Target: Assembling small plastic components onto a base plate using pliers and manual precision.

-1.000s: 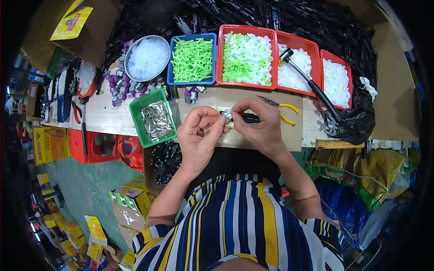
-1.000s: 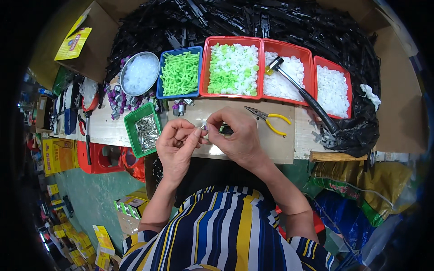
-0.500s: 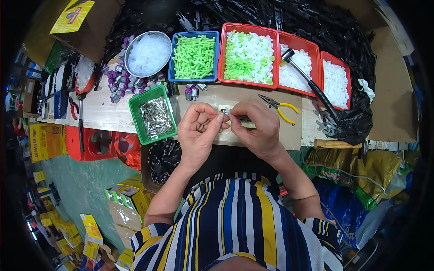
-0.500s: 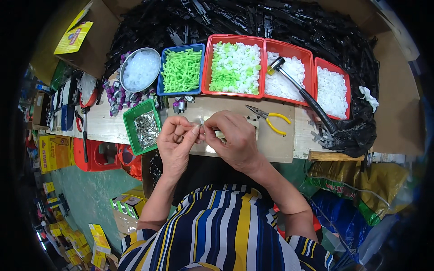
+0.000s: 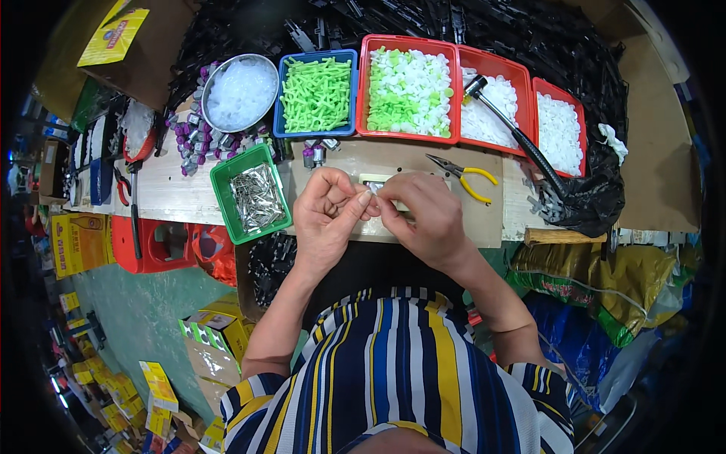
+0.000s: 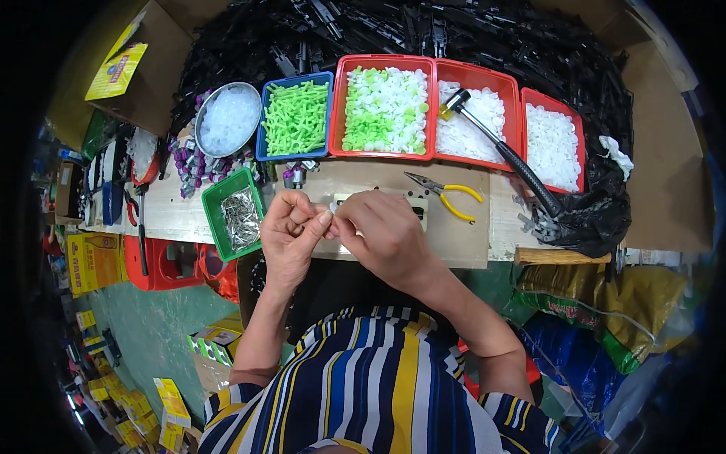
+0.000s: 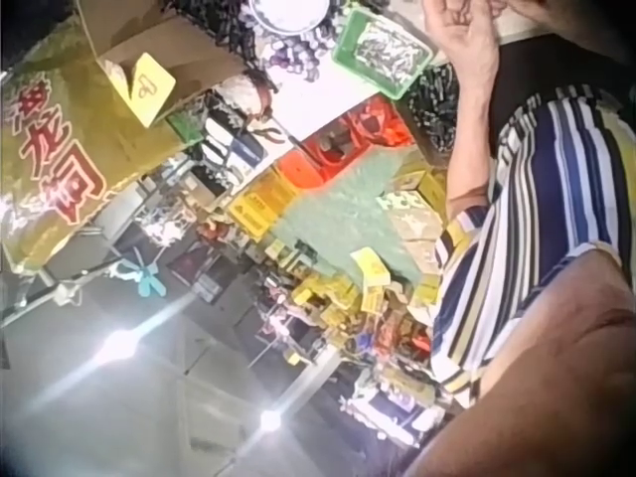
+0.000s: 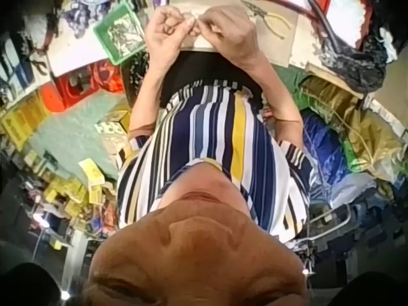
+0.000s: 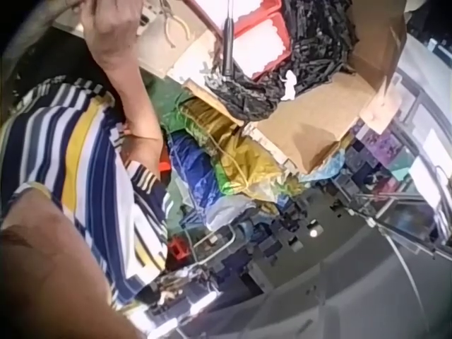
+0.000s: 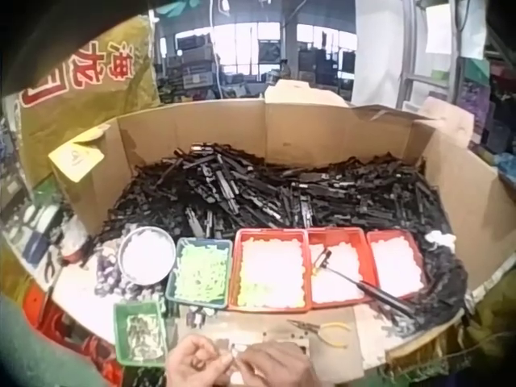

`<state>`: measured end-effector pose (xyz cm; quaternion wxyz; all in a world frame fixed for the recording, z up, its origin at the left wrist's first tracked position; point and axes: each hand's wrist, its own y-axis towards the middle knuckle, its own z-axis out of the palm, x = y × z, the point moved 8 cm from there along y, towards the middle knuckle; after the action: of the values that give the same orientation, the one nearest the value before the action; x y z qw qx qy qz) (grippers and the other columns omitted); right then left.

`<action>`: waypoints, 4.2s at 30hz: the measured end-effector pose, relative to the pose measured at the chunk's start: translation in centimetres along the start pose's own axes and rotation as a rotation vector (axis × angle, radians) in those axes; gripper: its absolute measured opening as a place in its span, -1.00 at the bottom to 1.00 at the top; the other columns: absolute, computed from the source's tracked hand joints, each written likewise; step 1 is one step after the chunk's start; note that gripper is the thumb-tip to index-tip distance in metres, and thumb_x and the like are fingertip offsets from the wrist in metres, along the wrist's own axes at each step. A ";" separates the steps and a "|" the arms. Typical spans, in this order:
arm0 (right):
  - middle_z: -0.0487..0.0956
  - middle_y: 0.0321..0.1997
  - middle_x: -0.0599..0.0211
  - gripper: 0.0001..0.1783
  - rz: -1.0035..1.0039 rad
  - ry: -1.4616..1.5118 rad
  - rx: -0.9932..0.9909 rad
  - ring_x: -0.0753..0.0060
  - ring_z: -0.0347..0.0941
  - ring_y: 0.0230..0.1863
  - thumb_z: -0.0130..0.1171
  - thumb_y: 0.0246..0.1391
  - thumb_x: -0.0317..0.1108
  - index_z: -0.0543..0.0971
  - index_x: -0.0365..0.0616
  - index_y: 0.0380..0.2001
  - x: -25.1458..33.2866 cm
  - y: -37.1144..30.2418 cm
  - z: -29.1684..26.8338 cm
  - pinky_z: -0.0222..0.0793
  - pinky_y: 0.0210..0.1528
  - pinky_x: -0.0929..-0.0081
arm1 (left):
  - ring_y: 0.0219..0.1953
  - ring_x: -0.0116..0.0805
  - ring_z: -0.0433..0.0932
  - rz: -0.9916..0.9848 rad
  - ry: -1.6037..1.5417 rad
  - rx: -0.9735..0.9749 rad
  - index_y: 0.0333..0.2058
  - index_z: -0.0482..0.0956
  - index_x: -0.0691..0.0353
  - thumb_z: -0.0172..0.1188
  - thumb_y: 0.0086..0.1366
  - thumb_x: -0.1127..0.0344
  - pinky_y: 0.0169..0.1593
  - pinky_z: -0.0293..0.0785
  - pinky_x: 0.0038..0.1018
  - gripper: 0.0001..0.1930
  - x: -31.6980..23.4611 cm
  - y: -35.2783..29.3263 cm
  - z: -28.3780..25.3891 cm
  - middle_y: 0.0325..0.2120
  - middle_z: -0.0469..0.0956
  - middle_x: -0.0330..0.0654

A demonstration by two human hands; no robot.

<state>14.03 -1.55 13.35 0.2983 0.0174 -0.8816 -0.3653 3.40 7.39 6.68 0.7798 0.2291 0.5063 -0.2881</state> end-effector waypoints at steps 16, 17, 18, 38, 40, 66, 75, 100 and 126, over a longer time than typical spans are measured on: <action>0.53 -0.25 0.33 -0.87 0.608 0.829 0.417 0.55 0.47 -0.23 0.21 0.17 -0.47 0.61 -0.31 -0.24 -4.7 -1.3 1.0 0.39 -0.20 0.60 | -0.35 -0.40 0.65 -0.134 0.065 0.375 -0.27 0.29 0.26 0.15 0.35 0.53 -0.30 0.54 -0.56 -0.82 -0.8 1.3 2.2 -0.41 0.63 -0.08; 0.53 -0.25 0.32 -0.87 0.607 0.840 0.424 0.54 0.47 -0.22 0.22 0.16 -0.47 0.62 -0.31 -0.25 -4.7 -1.4 1.0 0.38 -0.19 0.59 | -0.35 -0.40 0.65 -0.133 0.064 0.372 -0.27 0.29 0.26 0.15 0.35 0.53 -0.30 0.54 -0.56 -0.82 -0.8 1.4 2.1 -0.41 0.63 -0.08; 0.53 -0.25 0.31 -0.87 0.606 0.852 0.431 0.53 0.46 -0.21 0.23 0.15 -0.47 0.62 -0.31 -0.26 -4.7 -1.5 0.9 0.38 -0.17 0.59 | -0.37 -0.37 0.65 -0.139 0.054 0.373 -0.27 0.28 0.26 0.16 0.33 0.56 -0.31 0.55 -0.56 -0.80 -0.7 1.4 2.1 -0.42 0.63 -0.04; 0.55 -0.30 0.23 -0.87 0.239 0.275 0.183 0.32 0.51 -0.29 0.29 -0.02 -0.56 0.61 -0.24 -0.34 -3.9 -2.0 -1.3 0.39 -0.20 0.49 | -0.33 -0.49 0.62 -0.108 0.293 0.303 -0.03 0.48 0.36 0.37 0.20 0.42 -0.27 0.52 -0.59 -0.61 -0.1 2.4 1.4 -0.34 0.65 -0.13; 0.55 -0.32 0.23 -0.85 0.158 0.125 0.146 0.26 0.52 -0.31 0.30 -0.06 -0.57 0.61 -0.22 -0.34 -3.9 -2.5 -1.0 0.38 -0.24 0.47 | -0.35 -0.41 0.62 0.058 0.611 0.211 -0.16 0.58 0.36 0.45 0.08 0.40 -0.27 0.51 -0.51 -0.65 -0.9 2.2 1.1 -0.34 0.65 -0.12; 0.43 -0.42 0.36 -0.82 0.028 -0.249 0.231 0.29 0.44 -0.32 0.28 -0.10 -0.49 0.57 -0.11 -0.35 -4.4 -4.0 1.9 0.23 -0.26 0.35 | -0.10 -0.09 0.49 0.770 1.298 0.248 -0.16 0.60 0.32 0.29 0.02 0.44 -0.12 0.41 -0.26 -0.66 1.8 -2.2 4.0 -0.18 0.53 -0.09; 0.45 -0.39 0.35 -0.79 0.005 -0.297 0.311 0.27 0.45 -0.30 0.28 -0.12 -0.48 0.58 -0.10 -0.32 -4.0 -3.7 2.0 0.24 -0.22 0.33 | -0.06 -0.10 0.47 0.783 1.398 0.326 -0.13 0.59 0.35 0.20 -0.05 0.44 -0.07 0.39 -0.26 -0.59 2.4 -2.1 4.2 -0.14 0.53 -0.08; 0.57 -0.35 0.17 -0.80 0.229 -0.287 0.085 0.12 0.53 -0.32 0.19 0.00 -0.60 0.62 -0.22 -0.25 -8.6 -4.3 -10.4 0.42 -0.28 0.34 | -0.18 -0.07 0.51 0.846 1.378 0.353 -0.15 0.60 0.37 0.41 0.00 0.50 -0.17 0.44 -0.26 -0.62 1.7 -2.0 5.9 -0.25 0.53 -0.06; 0.65 -0.32 0.33 -0.83 0.720 0.160 -0.013 0.53 0.56 -0.32 0.29 0.09 -0.43 0.62 -0.29 -0.27 -24.6 -2.9 -19.0 0.44 -0.13 0.57 | -0.28 -0.07 0.46 0.154 1.587 -0.088 -0.33 0.63 0.41 0.29 0.11 0.50 -0.16 0.38 -0.28 -0.86 -5.7 0.6 -11.9 -0.42 0.50 -0.02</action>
<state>43.93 -9.62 9.37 0.4759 -0.2673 -0.8029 -0.2398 -5.81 16.81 7.39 0.2128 0.3691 0.9040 0.0358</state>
